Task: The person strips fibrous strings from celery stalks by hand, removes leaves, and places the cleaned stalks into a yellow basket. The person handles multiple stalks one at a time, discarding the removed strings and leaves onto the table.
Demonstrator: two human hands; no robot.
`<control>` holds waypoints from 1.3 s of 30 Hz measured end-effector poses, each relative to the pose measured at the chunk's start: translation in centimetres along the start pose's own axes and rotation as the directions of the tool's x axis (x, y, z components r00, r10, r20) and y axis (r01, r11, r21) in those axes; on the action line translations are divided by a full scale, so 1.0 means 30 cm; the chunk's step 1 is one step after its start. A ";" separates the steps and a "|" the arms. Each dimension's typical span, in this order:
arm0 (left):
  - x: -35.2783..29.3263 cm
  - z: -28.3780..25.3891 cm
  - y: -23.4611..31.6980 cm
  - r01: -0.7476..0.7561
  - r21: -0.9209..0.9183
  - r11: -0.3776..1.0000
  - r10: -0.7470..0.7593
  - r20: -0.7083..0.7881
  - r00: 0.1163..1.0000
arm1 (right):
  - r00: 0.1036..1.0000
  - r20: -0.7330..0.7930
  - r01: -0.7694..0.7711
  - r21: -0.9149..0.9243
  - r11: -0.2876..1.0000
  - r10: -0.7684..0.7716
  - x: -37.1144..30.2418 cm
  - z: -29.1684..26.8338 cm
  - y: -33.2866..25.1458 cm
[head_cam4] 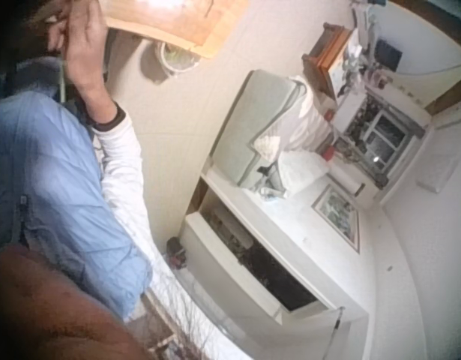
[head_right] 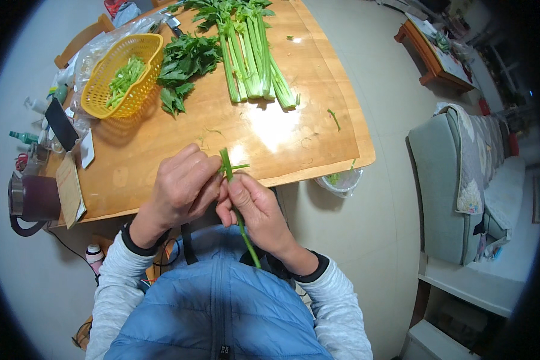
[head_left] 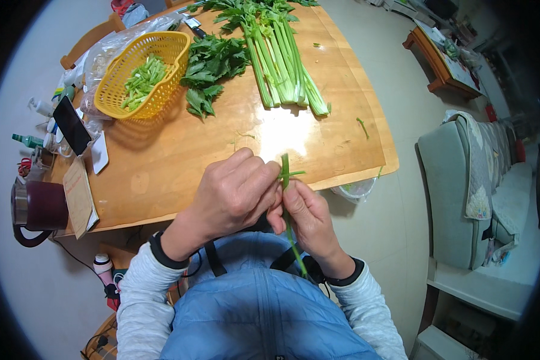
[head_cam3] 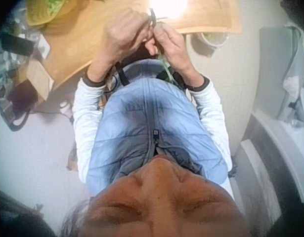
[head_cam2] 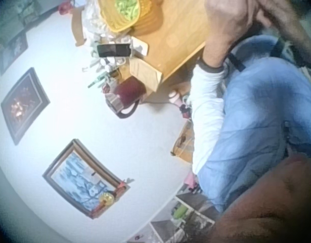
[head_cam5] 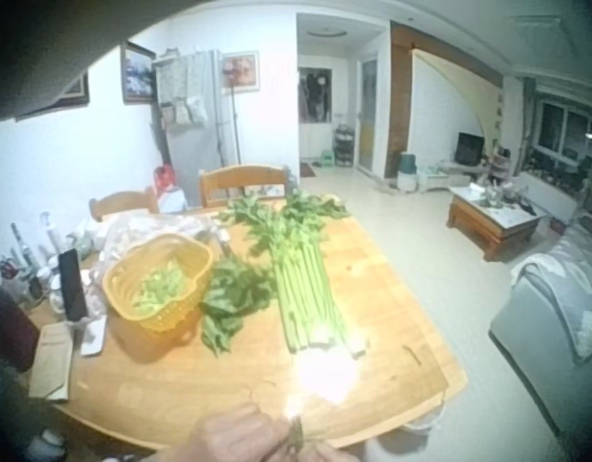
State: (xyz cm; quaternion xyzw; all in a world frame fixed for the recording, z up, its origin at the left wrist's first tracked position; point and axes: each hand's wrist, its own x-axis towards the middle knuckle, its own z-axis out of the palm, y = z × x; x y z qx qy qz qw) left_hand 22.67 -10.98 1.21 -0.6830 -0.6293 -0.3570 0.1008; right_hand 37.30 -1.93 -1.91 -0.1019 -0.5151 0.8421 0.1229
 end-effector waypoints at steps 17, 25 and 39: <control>-0.054 -0.066 -0.032 -0.120 0.207 0.971 0.063 0.263 0.963 | 0.950 -0.283 0.093 -0.135 0.986 -0.129 0.107 -0.091 -0.005; -0.109 -0.138 -0.120 0.067 0.331 0.941 -0.106 0.102 0.989 | 0.865 -0.444 0.188 -0.149 0.971 -0.235 0.106 -0.218 -0.044; -0.075 -0.081 -0.128 0.423 0.441 0.792 -0.466 -0.012 0.885 | 0.947 -0.293 0.088 -0.158 0.984 -0.131 0.045 -0.211 -0.044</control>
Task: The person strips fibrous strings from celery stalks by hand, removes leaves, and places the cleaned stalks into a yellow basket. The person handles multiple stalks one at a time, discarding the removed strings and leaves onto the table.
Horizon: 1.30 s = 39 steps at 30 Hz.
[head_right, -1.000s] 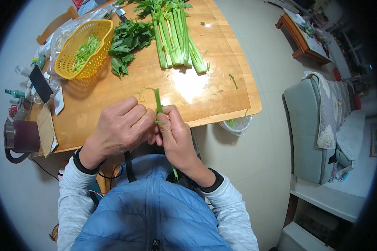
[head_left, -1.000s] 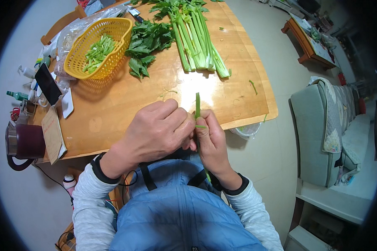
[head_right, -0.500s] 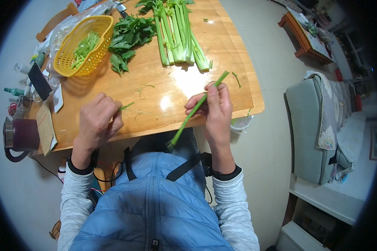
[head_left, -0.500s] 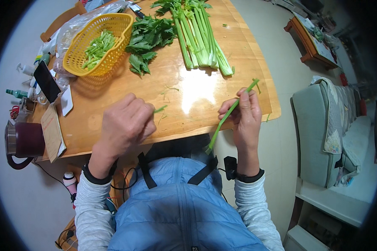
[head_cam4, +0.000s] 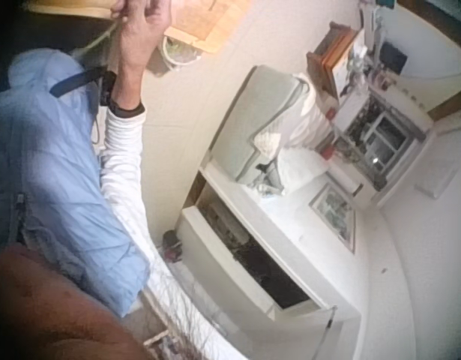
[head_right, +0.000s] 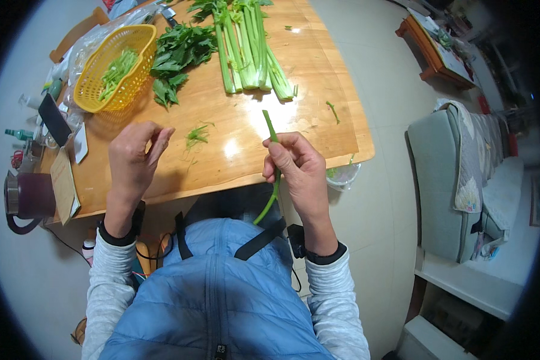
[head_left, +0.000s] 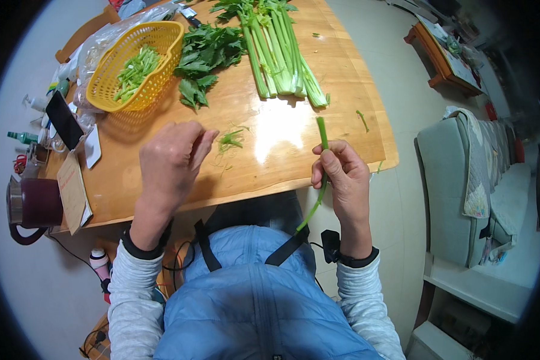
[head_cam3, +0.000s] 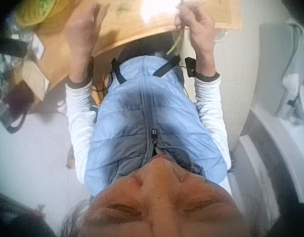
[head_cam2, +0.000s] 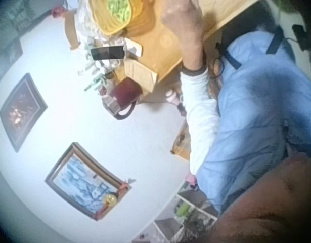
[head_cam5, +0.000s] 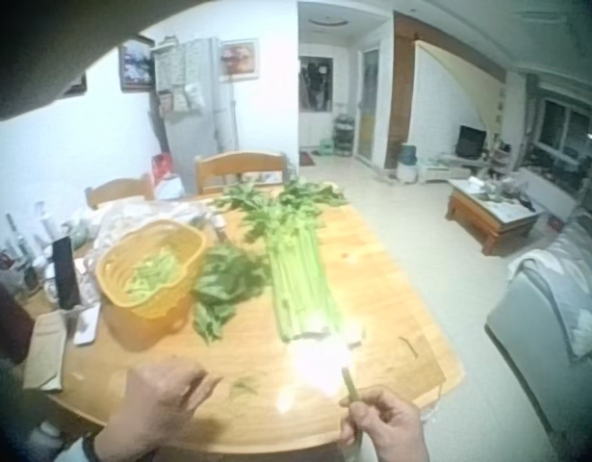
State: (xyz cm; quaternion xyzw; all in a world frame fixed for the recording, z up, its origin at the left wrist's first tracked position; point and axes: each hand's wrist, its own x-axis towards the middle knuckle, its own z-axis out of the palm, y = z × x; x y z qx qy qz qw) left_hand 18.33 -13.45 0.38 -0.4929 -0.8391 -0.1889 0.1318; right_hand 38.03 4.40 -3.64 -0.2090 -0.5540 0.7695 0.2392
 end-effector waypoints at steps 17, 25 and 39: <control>0.028 0.004 0.135 -0.412 -0.516 0.751 0.336 -0.238 0.911 | 0.982 0.135 -0.113 -0.136 0.984 0.132 -0.056 0.058 -0.069; -0.001 0.018 0.147 -0.388 -0.381 0.839 0.282 -0.305 0.910 | 0.996 0.091 0.025 -0.252 0.967 -0.002 -0.090 0.138 -0.077; -0.076 0.053 0.197 0.018 -0.769 0.639 0.020 0.041 0.999 | 0.867 0.168 0.460 -0.632 0.624 -0.470 -0.073 0.148 -0.022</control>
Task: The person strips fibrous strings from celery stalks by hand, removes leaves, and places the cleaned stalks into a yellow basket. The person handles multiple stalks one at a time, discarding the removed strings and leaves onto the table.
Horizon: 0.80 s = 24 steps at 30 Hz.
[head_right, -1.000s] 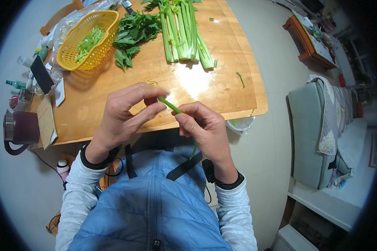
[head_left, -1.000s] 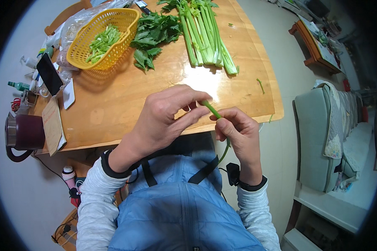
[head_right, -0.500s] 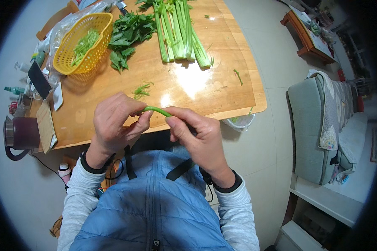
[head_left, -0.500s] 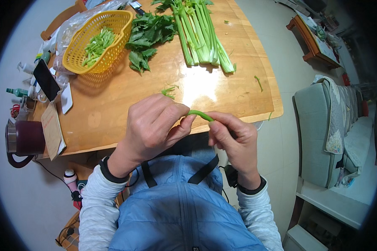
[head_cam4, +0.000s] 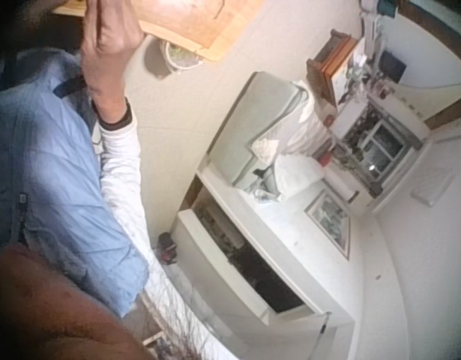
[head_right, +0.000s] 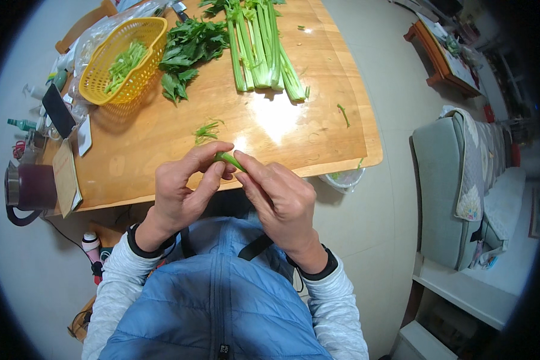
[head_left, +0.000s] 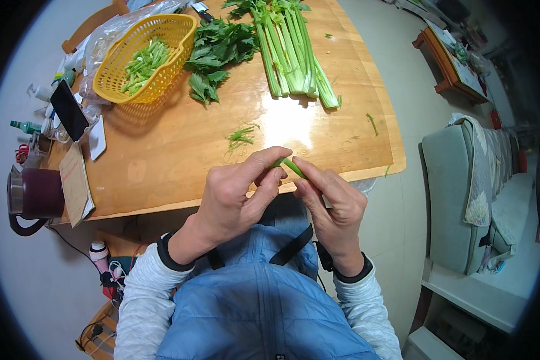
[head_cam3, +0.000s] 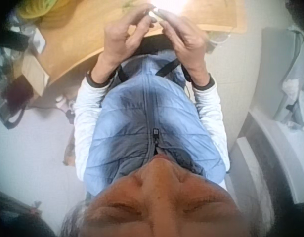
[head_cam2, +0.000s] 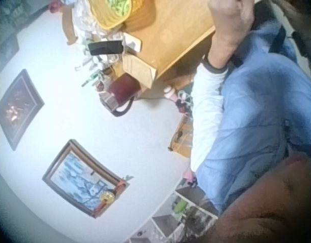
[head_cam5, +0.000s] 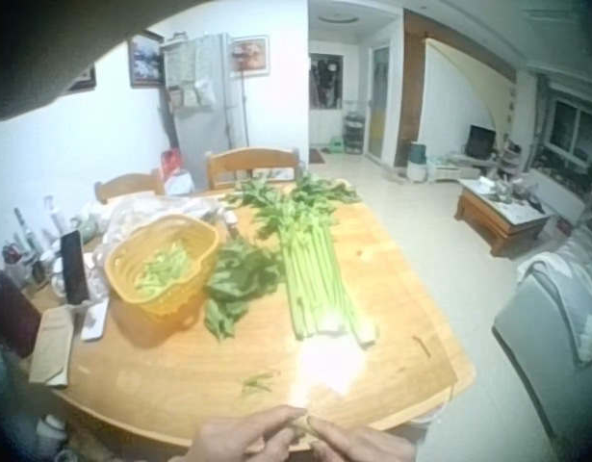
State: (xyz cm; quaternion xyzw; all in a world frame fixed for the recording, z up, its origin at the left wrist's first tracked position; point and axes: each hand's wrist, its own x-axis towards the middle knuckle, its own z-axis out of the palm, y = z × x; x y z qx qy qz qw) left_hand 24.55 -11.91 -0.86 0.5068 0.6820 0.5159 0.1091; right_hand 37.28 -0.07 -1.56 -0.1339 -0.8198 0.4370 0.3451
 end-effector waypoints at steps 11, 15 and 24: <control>-0.008 -0.019 -0.004 0.293 -0.565 0.771 -0.267 0.131 0.955 | 1.000 -0.012 -0.007 -0.003 1.000 0.007 -0.007 -0.006 0.000; 0.001 -0.028 -0.019 0.293 -0.703 0.648 -0.250 0.167 0.954 | 1.000 0.013 -0.010 0.027 1.000 0.010 -0.005 -0.009 0.000; 0.025 -0.044 -0.034 0.286 -0.711 0.642 -0.333 0.078 0.940 | 0.999 0.028 0.039 -0.013 0.999 -0.038 0.000 0.008 0.004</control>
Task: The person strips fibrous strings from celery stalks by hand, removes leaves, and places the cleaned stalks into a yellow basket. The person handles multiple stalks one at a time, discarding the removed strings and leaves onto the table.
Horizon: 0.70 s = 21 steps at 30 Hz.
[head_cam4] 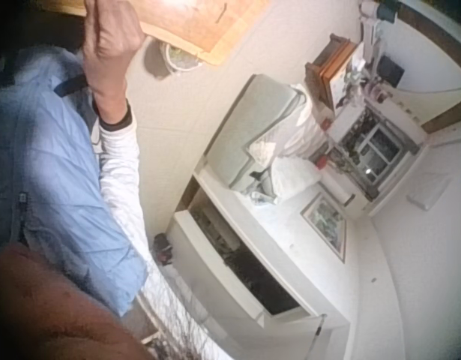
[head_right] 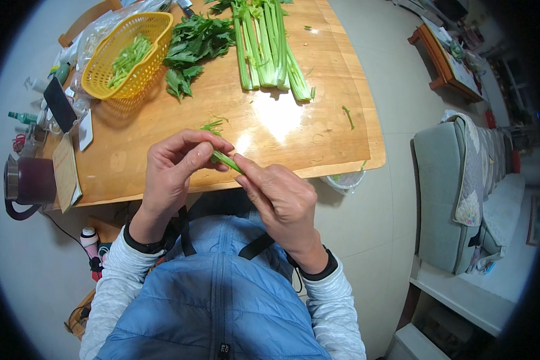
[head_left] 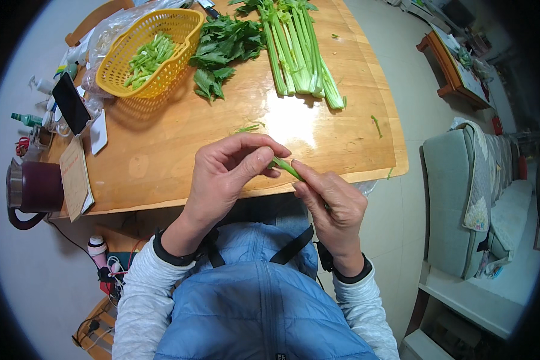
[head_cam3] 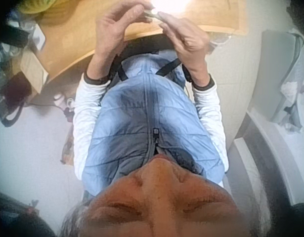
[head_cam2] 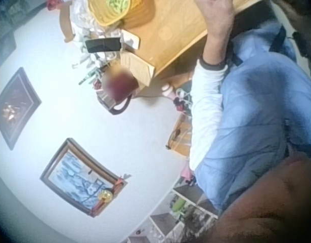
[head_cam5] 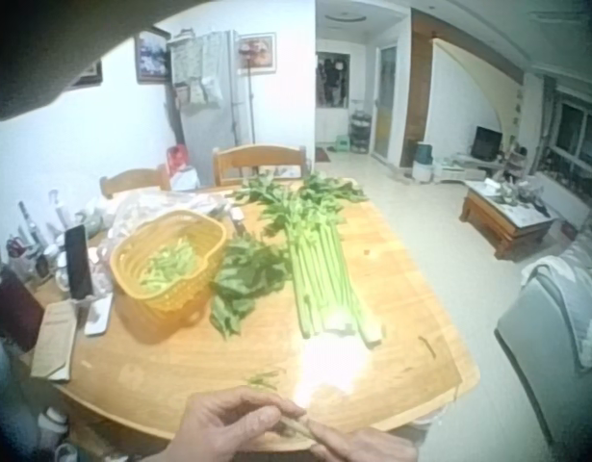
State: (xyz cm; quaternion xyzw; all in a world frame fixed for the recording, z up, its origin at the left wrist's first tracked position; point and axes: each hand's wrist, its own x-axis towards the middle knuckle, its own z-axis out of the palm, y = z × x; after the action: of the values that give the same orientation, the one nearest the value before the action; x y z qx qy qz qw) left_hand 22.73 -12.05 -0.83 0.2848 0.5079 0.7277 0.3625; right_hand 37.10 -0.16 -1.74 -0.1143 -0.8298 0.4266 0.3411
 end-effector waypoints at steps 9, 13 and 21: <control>0.024 -0.125 0.023 -0.041 -0.019 0.999 0.035 -0.236 0.971 | 0.995 -0.028 -0.094 0.049 0.994 0.095 -0.017 -0.022 0.028; 0.063 -0.234 0.151 -0.332 0.453 0.827 0.485 -0.281 0.828 | 0.963 0.003 -0.259 0.278 0.925 0.269 -0.026 -0.027 0.028; 0.119 -0.152 0.294 -0.225 0.970 0.095 0.488 0.152 0.859 | 0.877 0.160 -0.461 0.547 0.698 0.454 -0.003 -0.009 0.024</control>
State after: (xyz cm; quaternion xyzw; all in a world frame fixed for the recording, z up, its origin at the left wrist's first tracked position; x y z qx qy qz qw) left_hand 15.00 -13.51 6.21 0.4833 0.7969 0.3326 -0.1437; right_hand 37.26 0.41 -2.25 -0.2066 -0.6111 0.7264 0.2370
